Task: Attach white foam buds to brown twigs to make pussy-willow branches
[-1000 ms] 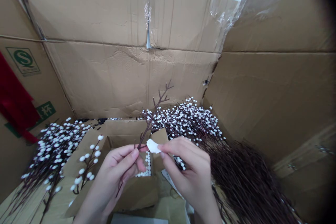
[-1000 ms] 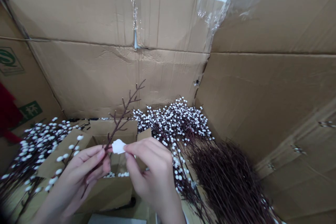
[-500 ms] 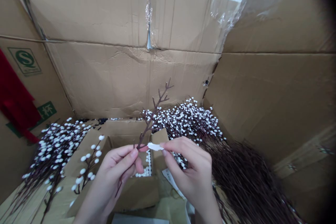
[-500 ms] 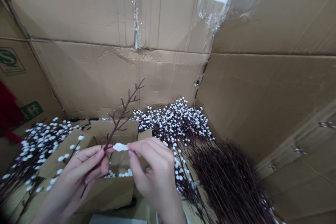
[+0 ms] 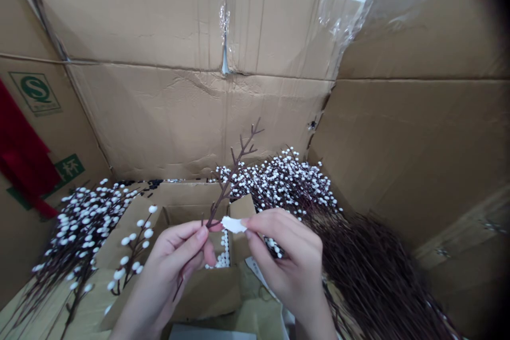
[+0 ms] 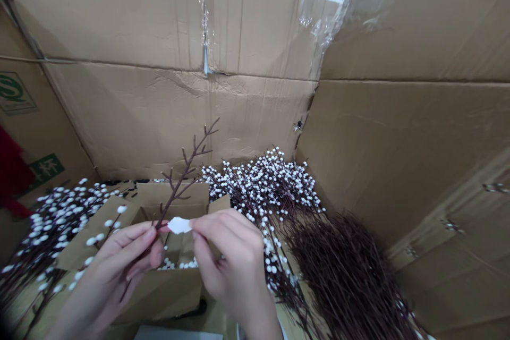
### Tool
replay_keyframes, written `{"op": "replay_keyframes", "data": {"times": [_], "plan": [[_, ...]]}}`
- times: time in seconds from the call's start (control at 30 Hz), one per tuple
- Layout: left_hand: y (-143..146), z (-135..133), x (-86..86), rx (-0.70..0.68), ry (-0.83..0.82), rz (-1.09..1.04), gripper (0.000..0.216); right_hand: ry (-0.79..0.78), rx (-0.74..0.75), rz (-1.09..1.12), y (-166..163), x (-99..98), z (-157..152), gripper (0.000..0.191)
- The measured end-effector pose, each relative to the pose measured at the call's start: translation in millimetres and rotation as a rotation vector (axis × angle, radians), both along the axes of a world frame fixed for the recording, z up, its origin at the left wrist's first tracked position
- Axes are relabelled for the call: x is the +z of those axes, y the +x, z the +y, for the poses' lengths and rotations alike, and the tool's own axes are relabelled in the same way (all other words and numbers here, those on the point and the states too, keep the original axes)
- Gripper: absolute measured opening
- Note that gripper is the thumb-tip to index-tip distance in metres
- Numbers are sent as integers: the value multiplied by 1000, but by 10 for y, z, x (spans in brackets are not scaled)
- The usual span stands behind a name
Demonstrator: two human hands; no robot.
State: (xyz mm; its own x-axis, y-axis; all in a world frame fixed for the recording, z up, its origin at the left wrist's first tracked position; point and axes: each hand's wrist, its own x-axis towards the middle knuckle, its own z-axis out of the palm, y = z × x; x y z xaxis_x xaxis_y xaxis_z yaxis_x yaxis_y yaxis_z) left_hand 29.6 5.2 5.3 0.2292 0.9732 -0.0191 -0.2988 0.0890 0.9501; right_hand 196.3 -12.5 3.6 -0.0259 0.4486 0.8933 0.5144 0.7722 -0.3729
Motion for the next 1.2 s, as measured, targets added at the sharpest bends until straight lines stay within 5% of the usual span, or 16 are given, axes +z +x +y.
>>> {"op": "replay_keyframes", "data": {"times": [0.2,0.43,0.63,0.83,1.03,1.2], "plan": [[-28,-19,-5,30,-31,3,36,-18,-128,-5,40,-26,47,21],[-35,53,-118,39,145,245,38,-32,-23,205,40,-37,-33,25],[-18,31,-116,50,288,436,38,66,-39,78,-18,-37,-20,33],[-70,26,-121,25,251,425,43,37,-127,31,14,-39,-25,25],[-60,36,-121,45,321,459,43,63,-7,83,2,-35,-48,35],[-45,5,-114,45,369,456,42,60,-63,40,-36,-6,-30,27]]}}
